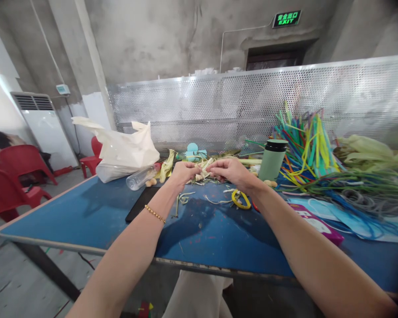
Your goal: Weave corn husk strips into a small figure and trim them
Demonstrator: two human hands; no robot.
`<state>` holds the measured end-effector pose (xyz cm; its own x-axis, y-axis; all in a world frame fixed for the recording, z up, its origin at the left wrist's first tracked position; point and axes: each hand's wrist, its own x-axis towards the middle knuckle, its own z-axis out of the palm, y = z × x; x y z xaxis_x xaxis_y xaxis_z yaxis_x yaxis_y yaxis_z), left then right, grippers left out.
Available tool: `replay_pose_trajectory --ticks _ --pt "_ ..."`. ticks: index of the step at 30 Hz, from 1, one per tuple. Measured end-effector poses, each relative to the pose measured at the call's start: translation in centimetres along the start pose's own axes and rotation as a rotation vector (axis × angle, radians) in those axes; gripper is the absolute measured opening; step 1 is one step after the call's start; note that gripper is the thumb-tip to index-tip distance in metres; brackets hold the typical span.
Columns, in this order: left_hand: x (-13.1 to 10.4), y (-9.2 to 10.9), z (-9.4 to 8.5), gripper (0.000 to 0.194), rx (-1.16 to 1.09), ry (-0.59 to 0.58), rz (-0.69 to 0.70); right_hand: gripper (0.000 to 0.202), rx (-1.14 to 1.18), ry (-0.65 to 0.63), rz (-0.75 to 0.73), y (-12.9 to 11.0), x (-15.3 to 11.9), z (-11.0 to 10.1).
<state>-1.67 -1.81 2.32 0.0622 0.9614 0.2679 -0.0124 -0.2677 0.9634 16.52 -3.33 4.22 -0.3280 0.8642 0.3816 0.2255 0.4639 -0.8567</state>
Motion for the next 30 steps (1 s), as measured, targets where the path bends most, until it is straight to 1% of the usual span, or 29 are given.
replay_pose_trajectory --ticks 4,7,10,14,17,19,23,26,28,30 --pt "-0.1 0.1 0.0 0.009 -0.02 -0.008 -0.02 0.021 0.089 -0.097 0.015 -0.2 -0.2 -0.7" --pt "0.0 0.0 0.0 0.011 -0.03 -0.03 -0.028 0.023 0.108 -0.108 -0.009 -0.3 -0.3 -0.7" --pt "0.0 -0.1 0.0 0.014 -0.018 -0.047 -0.028 0.022 0.024 -0.059 -0.045 -0.4 -0.4 -0.4" --pt "-0.1 -0.1 0.1 0.013 0.054 -0.058 0.009 0.029 -0.121 0.03 -0.121 -0.2 -0.1 0.2" --pt "-0.1 -0.3 0.2 0.011 0.138 -0.053 0.065 0.02 -0.249 0.11 -0.27 0.3 0.4 0.6" --pt "-0.1 -0.5 0.2 0.013 0.174 -0.064 0.092 0.013 -0.362 0.165 -0.338 0.7 0.6 0.7" --pt "-0.1 -0.6 0.3 0.02 0.17 -0.126 0.092 0.006 -0.545 0.282 -0.342 0.9 0.7 0.7" --pt "-0.3 -0.5 0.3 0.025 0.136 -0.18 0.077 0.001 -0.57 0.351 -0.4 0.9 0.8 0.4" --pt "-0.4 -0.4 0.3 0.029 0.107 -0.22 0.072 0.001 -0.507 0.326 -0.413 1.1 0.9 0.3" --pt "-0.4 -0.4 0.2 0.031 0.095 -0.259 0.077 0.004 -0.378 0.227 -0.359 1.4 1.0 0.2"
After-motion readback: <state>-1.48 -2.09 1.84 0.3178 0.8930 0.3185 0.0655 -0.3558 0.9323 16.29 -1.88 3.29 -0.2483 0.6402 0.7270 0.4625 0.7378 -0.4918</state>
